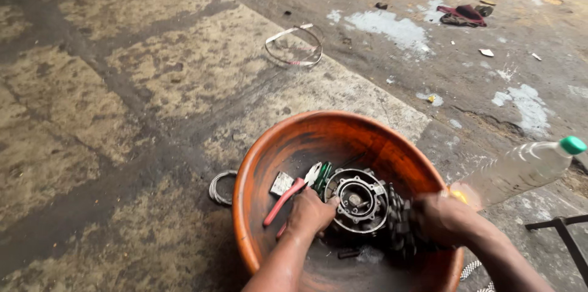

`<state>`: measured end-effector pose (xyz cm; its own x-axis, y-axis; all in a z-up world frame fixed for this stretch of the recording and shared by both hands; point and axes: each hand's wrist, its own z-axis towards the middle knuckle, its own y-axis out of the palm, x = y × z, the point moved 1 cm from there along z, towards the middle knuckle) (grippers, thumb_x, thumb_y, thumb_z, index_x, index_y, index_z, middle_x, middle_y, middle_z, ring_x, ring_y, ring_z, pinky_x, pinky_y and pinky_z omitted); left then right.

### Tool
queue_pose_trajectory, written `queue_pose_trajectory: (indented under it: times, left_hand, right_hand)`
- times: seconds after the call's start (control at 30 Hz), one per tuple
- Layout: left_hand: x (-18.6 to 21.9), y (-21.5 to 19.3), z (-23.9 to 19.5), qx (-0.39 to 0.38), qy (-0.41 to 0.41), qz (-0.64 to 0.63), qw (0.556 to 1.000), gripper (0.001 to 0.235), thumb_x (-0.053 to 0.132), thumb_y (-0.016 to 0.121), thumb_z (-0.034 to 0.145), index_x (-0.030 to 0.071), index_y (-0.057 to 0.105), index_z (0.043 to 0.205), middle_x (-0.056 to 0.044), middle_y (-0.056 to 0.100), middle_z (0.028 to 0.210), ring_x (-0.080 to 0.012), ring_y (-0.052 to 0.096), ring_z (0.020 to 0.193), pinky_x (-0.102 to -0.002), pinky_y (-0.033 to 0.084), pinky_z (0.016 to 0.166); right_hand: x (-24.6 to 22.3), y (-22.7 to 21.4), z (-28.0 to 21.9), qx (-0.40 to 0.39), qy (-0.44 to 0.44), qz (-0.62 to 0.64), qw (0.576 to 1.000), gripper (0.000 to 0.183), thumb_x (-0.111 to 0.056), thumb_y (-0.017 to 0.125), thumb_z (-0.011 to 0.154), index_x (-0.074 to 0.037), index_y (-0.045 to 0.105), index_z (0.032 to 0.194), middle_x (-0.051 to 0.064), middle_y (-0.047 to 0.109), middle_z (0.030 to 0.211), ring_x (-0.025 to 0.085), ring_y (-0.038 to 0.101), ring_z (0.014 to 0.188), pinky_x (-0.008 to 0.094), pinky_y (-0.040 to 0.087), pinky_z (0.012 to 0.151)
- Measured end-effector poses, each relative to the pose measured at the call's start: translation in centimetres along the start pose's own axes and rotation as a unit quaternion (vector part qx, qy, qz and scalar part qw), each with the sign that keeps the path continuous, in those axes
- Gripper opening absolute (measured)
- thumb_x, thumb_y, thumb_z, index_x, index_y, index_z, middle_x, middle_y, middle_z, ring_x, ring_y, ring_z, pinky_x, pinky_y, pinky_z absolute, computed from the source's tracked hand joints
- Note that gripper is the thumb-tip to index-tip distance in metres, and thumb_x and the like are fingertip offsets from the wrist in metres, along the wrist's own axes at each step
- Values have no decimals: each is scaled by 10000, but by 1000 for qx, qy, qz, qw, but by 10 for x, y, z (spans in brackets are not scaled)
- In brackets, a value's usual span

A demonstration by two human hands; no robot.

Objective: The person cleans a disassembled mechanical part inside a plastic basin using a cloth and a brush. They scrub the part, wipe it with a striped cloth, and rotate it to clean different surfaces.

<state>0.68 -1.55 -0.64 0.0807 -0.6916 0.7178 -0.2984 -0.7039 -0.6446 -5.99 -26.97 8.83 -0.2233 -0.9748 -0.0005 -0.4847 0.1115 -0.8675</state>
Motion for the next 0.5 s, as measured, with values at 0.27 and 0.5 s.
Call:
queue_pose_trajectory:
  times: [0.27, 0.5]
  left_hand:
    - [2, -7, -5, -88, -130, -214, 964, 448, 180, 773, 789, -219, 668, 963, -256, 755, 823, -303, 768, 586, -385, 650, 497]
    - [25, -75, -3, 208, 85, -149, 963, 536, 267, 893, 686, -61, 706, 1067, -216, 770, 892, -217, 745, 721, -340, 604, 636]
  right_hand:
    - [-13, -41, -65, -179, 21, 4, 984, 273, -302, 644, 930, -185, 782, 1135, 9, 824, 1013, 139, 770, 957, 338, 597, 929]
    - [-19, -47, -46, -13, -79, 354, 932, 445, -431, 550, 958, -191, 693, 1303, 61, 774, 1196, 196, 727, 1072, 384, 586, 935]
